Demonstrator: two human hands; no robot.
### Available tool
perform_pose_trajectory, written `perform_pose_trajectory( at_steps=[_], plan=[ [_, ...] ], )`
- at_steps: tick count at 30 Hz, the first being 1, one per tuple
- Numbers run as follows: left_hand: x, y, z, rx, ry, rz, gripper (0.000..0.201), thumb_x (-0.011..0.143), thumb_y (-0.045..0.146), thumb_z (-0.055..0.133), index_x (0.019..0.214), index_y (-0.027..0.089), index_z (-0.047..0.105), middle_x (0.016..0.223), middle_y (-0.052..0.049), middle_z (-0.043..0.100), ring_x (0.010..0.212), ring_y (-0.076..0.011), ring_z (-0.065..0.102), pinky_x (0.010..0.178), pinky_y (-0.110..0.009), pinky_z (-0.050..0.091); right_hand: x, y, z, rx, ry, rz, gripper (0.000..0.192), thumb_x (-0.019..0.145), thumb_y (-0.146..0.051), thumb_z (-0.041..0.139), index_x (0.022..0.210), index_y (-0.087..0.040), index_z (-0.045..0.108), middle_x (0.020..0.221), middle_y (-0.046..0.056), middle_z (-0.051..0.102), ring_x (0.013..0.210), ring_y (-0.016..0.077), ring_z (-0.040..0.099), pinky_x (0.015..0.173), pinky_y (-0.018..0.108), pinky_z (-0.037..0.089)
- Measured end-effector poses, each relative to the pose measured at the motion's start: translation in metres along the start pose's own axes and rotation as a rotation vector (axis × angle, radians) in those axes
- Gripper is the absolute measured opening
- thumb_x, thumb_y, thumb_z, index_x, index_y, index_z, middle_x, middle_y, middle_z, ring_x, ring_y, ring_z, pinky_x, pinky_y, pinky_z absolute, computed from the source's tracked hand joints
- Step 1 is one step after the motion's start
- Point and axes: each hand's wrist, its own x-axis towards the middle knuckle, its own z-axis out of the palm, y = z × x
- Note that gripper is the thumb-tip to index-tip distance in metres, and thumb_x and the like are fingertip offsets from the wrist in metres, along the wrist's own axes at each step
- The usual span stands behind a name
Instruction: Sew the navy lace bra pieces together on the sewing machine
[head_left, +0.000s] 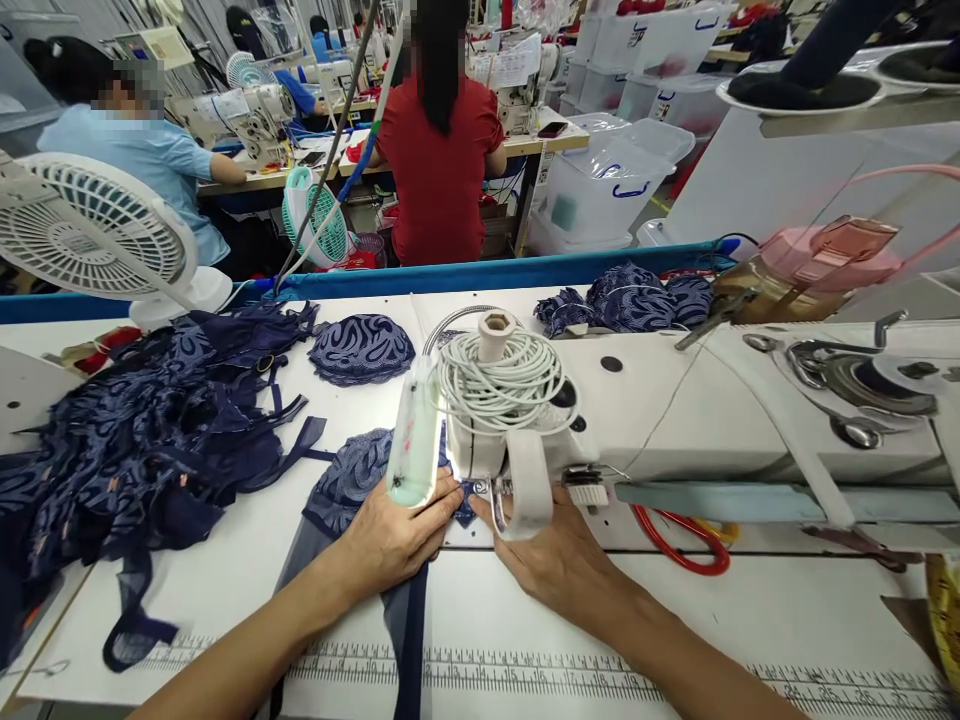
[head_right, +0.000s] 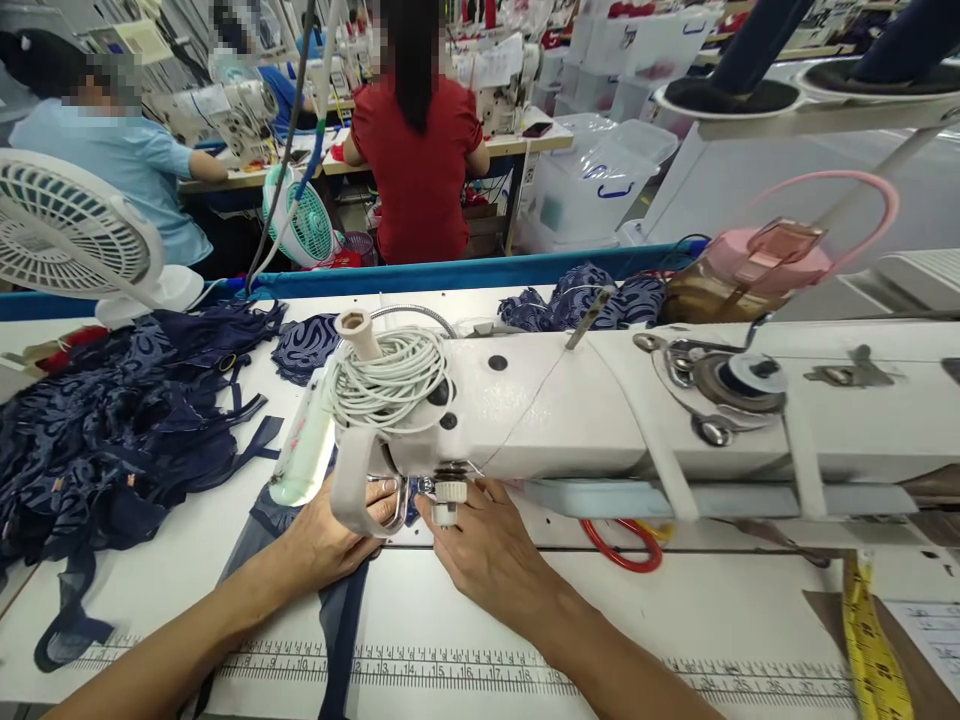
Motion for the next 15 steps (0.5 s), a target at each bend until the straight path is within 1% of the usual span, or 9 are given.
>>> perform_pose_trajectory(
  at_steps=[3,6,9,10,12,13,15],
  plan=[
    [0.000,-0.008,0.002,0.034,0.030,0.011,0.033,0.094,0.015,0.043,0.122,0.016,0.060,0.113,-0.011,0.069,0.104,-0.0230,0.066,0.100,-0.043,0.047,0.001,0.000,0.003,0.012,-0.027,0.065,0.035,0.089,-0.007,0.047,0.118,-0.019,0.062,0.074,0.002,0.066,0.076,0.0197,0.056,0.071,0.037,0.042],
    [0.003,-0.013,0.000,0.064,-0.005,-0.012,0.032,0.095,0.015,0.039,0.118,0.019,0.061,0.109,-0.009,0.069,0.097,-0.0215,0.066,0.100,-0.043,0.046,0.001,0.000,0.006,0.031,-0.045,0.132,0.026,0.087,-0.008,0.050,0.100,-0.022,0.067,0.071,0.002,0.064,0.076,0.0199,0.056,0.070,0.036,0.043],
    [0.008,-0.014,-0.002,0.105,-0.051,-0.003,0.031,0.095,0.013,0.037,0.111,0.018,0.063,0.101,-0.007,0.070,0.087,-0.0195,0.066,0.094,-0.039,0.050,0.002,0.002,0.006,0.025,-0.028,0.143,0.020,0.086,-0.007,0.053,0.086,-0.022,0.067,0.073,0.002,0.063,0.079,0.0200,0.057,0.070,0.035,0.043],
    [0.009,-0.014,-0.002,0.117,-0.059,0.014,0.031,0.095,0.012,0.036,0.109,0.018,0.064,0.099,-0.007,0.070,0.084,-0.0186,0.066,0.091,-0.037,0.051,0.002,0.002,0.006,0.016,-0.017,0.137,0.020,0.086,-0.006,0.053,0.085,-0.021,0.066,0.075,0.003,0.063,0.081,0.0201,0.057,0.071,0.035,0.043],
    [0.012,-0.015,-0.001,0.120,-0.063,0.028,0.031,0.096,0.011,0.036,0.106,0.017,0.064,0.097,-0.007,0.069,0.080,-0.0179,0.065,0.088,-0.036,0.051,0.002,0.004,0.005,-0.012,0.001,0.118,0.021,0.087,-0.006,0.052,0.089,-0.021,0.067,0.080,0.004,0.065,0.083,0.0204,0.057,0.072,0.036,0.043],
    [0.014,-0.016,0.000,0.103,-0.061,0.009,0.029,0.096,0.012,0.037,0.105,0.017,0.064,0.097,-0.007,0.069,0.080,-0.0181,0.064,0.088,-0.036,0.051,0.002,0.004,0.005,-0.029,0.009,0.108,0.022,0.087,-0.006,0.050,0.091,-0.020,0.067,0.081,0.004,0.065,0.082,0.0204,0.057,0.072,0.036,0.043],
    [0.016,-0.015,0.001,0.038,-0.074,-0.074,0.024,0.096,0.019,0.040,0.103,0.017,0.064,0.102,-0.008,0.068,0.087,-0.0202,0.064,0.089,-0.036,0.050,0.003,0.005,0.004,-0.048,0.010,0.086,0.022,0.088,-0.007,0.049,0.090,-0.019,0.067,0.080,0.005,0.064,0.081,0.0202,0.056,0.071,0.035,0.042]
  ],
)
